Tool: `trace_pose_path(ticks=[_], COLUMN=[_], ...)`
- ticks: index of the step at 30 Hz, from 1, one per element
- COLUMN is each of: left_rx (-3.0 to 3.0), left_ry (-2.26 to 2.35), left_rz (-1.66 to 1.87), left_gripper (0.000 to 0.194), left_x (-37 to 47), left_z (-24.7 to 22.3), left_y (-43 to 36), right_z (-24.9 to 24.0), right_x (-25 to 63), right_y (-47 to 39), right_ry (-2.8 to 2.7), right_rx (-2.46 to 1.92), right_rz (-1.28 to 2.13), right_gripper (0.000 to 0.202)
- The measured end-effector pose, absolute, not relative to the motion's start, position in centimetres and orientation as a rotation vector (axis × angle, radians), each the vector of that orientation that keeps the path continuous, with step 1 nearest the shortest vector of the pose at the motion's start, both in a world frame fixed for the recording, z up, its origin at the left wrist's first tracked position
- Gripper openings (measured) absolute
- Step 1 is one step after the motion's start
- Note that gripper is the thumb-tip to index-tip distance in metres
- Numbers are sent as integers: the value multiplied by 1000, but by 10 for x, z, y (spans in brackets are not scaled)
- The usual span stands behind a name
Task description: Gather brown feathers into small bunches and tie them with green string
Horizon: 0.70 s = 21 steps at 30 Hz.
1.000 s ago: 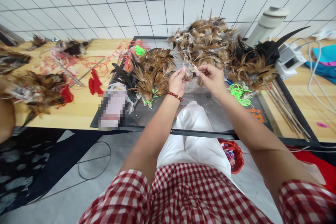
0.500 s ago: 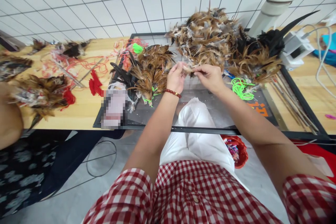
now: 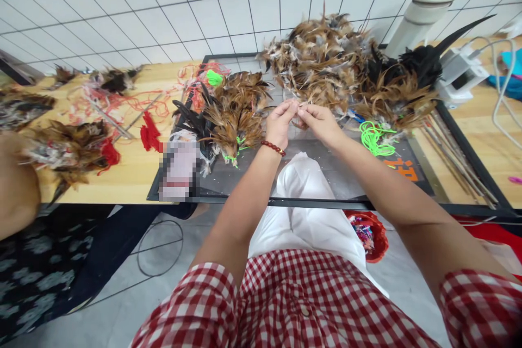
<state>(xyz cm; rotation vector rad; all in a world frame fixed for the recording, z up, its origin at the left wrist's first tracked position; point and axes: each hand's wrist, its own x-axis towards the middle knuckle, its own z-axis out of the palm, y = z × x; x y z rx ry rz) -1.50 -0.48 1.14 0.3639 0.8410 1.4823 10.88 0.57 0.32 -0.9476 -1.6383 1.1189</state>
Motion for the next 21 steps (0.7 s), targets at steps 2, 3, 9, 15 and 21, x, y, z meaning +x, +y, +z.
trace_pose_path(ticks=[2, 3, 9, 15, 21], left_rx=[412, 429, 490, 440, 344], left_ry=[836, 827, 800, 820, 816], left_rz=[1455, 1439, 1367, 1420, 1494], left_gripper=[5, 11, 10, 18, 26], left_x=[-16, -17, -13, -18, -30], left_z=[12, 12, 16, 16, 17], left_y=[-5, -5, -11, -8, -5], right_z=[3, 3, 5, 5, 0], right_x=[108, 108, 104, 113, 160], right_y=[7, 7, 4, 9, 44], right_ry=[-1495, -1438, -1412, -1576, -1488], right_rx=[-950, -949, -976, -965, -1213], right_rz=[1210, 1228, 1234, 1135, 605], right_gripper=[73, 73, 73, 62, 22])
